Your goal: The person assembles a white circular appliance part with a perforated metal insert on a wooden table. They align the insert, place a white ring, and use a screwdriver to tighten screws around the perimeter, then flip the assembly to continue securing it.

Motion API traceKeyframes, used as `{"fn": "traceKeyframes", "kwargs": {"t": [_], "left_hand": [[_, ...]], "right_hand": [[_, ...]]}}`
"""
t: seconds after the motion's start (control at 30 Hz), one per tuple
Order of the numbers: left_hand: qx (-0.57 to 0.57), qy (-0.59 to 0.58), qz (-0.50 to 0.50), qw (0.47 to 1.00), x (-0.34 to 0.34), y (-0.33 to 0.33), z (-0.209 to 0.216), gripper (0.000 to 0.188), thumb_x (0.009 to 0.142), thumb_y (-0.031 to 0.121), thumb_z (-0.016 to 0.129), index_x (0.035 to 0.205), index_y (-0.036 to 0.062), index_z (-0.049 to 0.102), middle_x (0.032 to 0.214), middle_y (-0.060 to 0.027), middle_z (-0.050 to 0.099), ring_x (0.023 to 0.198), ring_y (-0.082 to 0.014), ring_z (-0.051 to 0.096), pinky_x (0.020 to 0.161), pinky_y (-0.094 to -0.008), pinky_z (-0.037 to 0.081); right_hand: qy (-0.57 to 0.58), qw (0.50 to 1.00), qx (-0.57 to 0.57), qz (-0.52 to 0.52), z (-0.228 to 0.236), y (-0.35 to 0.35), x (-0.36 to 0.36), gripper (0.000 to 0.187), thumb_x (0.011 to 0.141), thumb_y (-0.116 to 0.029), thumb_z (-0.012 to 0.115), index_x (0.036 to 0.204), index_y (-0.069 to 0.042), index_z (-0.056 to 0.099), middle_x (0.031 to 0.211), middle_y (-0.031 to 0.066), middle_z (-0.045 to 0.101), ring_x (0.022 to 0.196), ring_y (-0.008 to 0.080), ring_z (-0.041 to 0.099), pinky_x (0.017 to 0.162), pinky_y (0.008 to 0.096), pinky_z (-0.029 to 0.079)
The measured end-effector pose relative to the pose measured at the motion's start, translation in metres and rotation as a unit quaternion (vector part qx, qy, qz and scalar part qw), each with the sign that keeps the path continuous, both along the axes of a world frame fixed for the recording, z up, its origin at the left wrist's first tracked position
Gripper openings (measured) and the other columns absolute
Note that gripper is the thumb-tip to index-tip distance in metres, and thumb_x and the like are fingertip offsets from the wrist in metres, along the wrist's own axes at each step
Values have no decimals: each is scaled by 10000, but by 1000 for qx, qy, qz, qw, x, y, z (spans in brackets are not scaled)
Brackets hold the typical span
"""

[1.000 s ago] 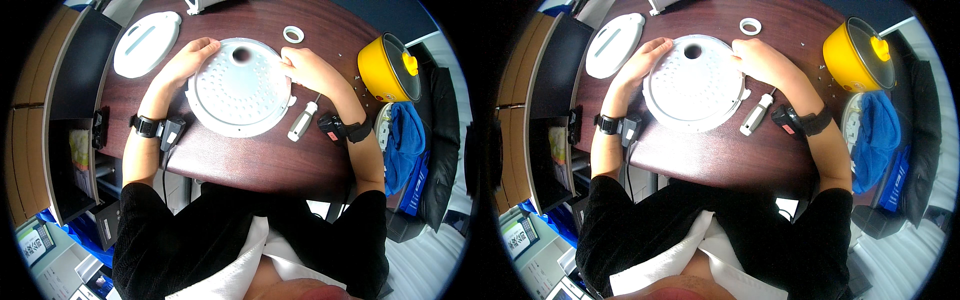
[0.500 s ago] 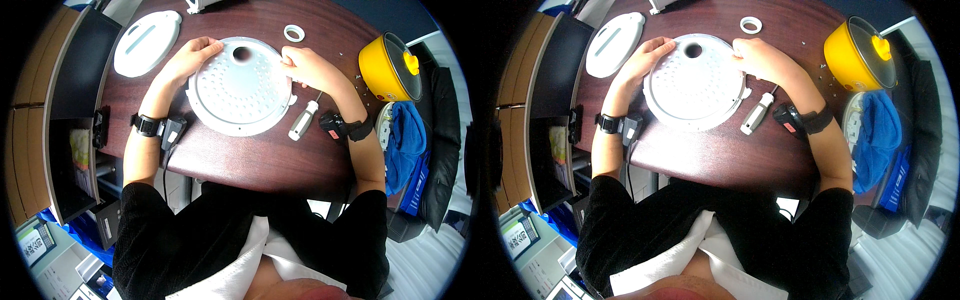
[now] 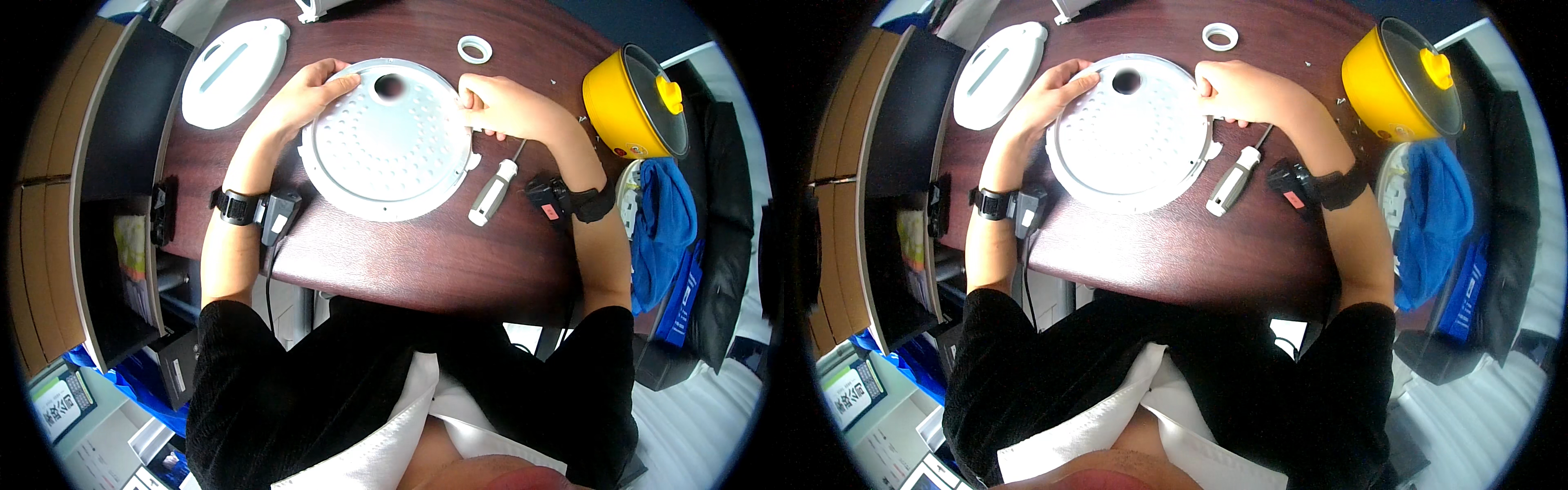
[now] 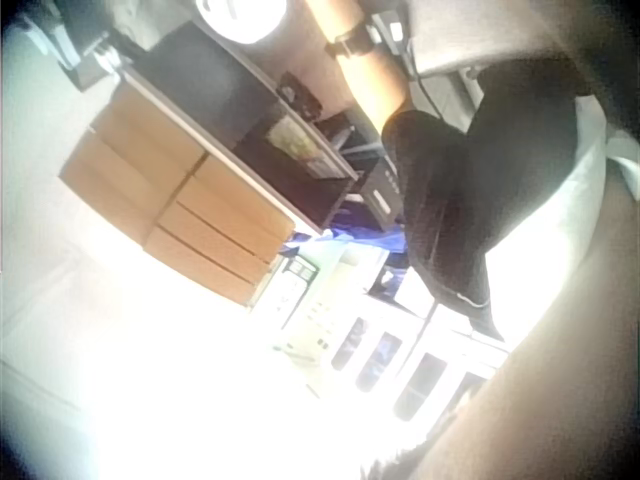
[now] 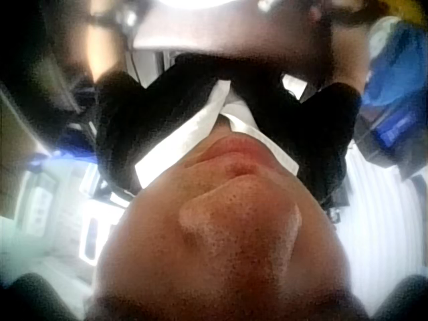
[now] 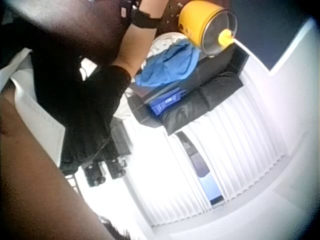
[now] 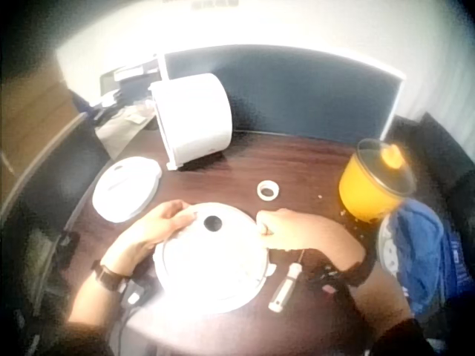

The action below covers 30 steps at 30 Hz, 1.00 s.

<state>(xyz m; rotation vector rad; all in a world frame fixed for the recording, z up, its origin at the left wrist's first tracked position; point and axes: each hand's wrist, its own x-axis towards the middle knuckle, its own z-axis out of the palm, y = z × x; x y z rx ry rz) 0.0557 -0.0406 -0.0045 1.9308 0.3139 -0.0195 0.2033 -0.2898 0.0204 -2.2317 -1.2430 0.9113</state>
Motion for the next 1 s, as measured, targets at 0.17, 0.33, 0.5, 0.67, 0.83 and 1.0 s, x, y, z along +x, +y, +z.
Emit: {"fn": "traceKeyframes", "kwargs": {"t": [0.17,0.33,0.5,0.67,0.83,1.0], "left_hand": [[4,-3,-2,1000,1,2,-3,487,884,394,629,1151,-7,556,943,-94,626,868,-133,600,766,-236,481],[13,-8,0,1000,2,6,-9,482,885,389,629,1147,-9,556,939,-93,627,866,-132,601,761,-235,480],[37,-29,0,999,1,0,-3,434,898,342,612,1111,-33,566,899,-130,639,794,-163,633,730,-254,508],[59,-36,-4,998,2,1,-5,434,900,351,606,1101,-32,572,882,-136,640,782,-168,639,718,-262,513],[60,-36,-2,998,2,4,-8,439,900,359,605,1103,-29,573,886,-140,641,787,-170,640,724,-269,514],[68,-41,-3,997,2,2,-8,449,904,374,598,1112,-22,572,879,-134,642,792,-166,639,735,-271,511]], "right_hand": [[13,997,-61,36,13,-4,2,222,887,-229,629,884,-56,488,730,50,579,572,107,533,502,244,460],[35,997,-50,45,11,-5,4,208,892,-218,620,888,-52,495,728,46,566,583,103,528,521,247,462],[29,995,-78,57,10,-4,4,186,896,-199,606,883,-44,506,716,37,542,580,104,528,517,247,462],[21,995,-80,54,9,-6,5,195,885,-199,620,871,-42,505,716,35,537,576,104,525,502,246,455],[32,996,-50,71,7,-7,8,224,847,-200,669,864,-44,509,700,31,537,571,108,511,497,248,435],[-11,994,-22,102,5,-7,10,311,758,-232,751,845,-49,515,698,47,535,614,144,513,549,284,425]]}}
